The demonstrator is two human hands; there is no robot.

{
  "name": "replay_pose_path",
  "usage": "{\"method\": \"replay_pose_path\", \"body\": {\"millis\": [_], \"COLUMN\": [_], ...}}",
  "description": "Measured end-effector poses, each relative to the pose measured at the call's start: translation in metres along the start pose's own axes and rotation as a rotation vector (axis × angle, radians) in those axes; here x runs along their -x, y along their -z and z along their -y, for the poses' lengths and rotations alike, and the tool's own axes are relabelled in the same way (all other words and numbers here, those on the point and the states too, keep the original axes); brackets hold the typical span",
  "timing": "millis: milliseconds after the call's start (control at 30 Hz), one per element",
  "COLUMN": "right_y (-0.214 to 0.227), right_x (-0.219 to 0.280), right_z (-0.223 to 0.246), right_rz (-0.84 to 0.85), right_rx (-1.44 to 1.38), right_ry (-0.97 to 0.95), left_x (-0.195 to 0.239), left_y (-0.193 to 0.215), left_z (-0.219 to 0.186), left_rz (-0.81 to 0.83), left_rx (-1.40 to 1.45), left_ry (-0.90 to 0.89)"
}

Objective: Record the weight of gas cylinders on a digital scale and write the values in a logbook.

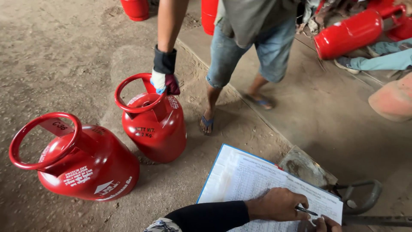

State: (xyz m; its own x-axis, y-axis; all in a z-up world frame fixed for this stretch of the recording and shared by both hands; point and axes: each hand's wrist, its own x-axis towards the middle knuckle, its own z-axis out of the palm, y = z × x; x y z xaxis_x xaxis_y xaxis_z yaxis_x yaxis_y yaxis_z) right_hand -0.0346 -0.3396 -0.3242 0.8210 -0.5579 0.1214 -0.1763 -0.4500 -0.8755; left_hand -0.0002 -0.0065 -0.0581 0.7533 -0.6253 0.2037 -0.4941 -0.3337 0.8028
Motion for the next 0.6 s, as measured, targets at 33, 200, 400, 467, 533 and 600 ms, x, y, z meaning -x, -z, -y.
{"method": "replay_pose_path", "body": {"millis": [33, 200, 400, 467, 533, 600], "right_y": [-0.003, -0.003, 0.007, 0.011, 0.016, 0.018], "right_x": [-0.004, 0.01, 0.049, 0.059, 0.067, 0.075], "right_z": [0.011, 0.058, 0.135, 0.169, 0.195, 0.217], "right_rz": [-0.01, -0.009, -0.053, -0.046, -0.053, -0.064], "right_rx": [0.005, 0.015, -0.045, -0.012, 0.022, 0.05], "right_ry": [-0.004, 0.115, 0.047, 0.003, -0.027, -0.062], "left_x": [-0.001, 0.0, 0.005, 0.005, 0.005, 0.004], "left_y": [-0.001, 0.007, 0.018, 0.022, 0.025, 0.025], "left_z": [0.001, -0.006, -0.018, -0.022, -0.025, -0.022], "left_rz": [0.011, 0.053, 0.009, -0.034, -0.047, -0.053], "left_rx": [0.002, 0.015, 0.031, 0.034, 0.068, 0.1], "left_ry": [0.002, 0.017, 0.005, 0.001, -0.022, -0.046]}}
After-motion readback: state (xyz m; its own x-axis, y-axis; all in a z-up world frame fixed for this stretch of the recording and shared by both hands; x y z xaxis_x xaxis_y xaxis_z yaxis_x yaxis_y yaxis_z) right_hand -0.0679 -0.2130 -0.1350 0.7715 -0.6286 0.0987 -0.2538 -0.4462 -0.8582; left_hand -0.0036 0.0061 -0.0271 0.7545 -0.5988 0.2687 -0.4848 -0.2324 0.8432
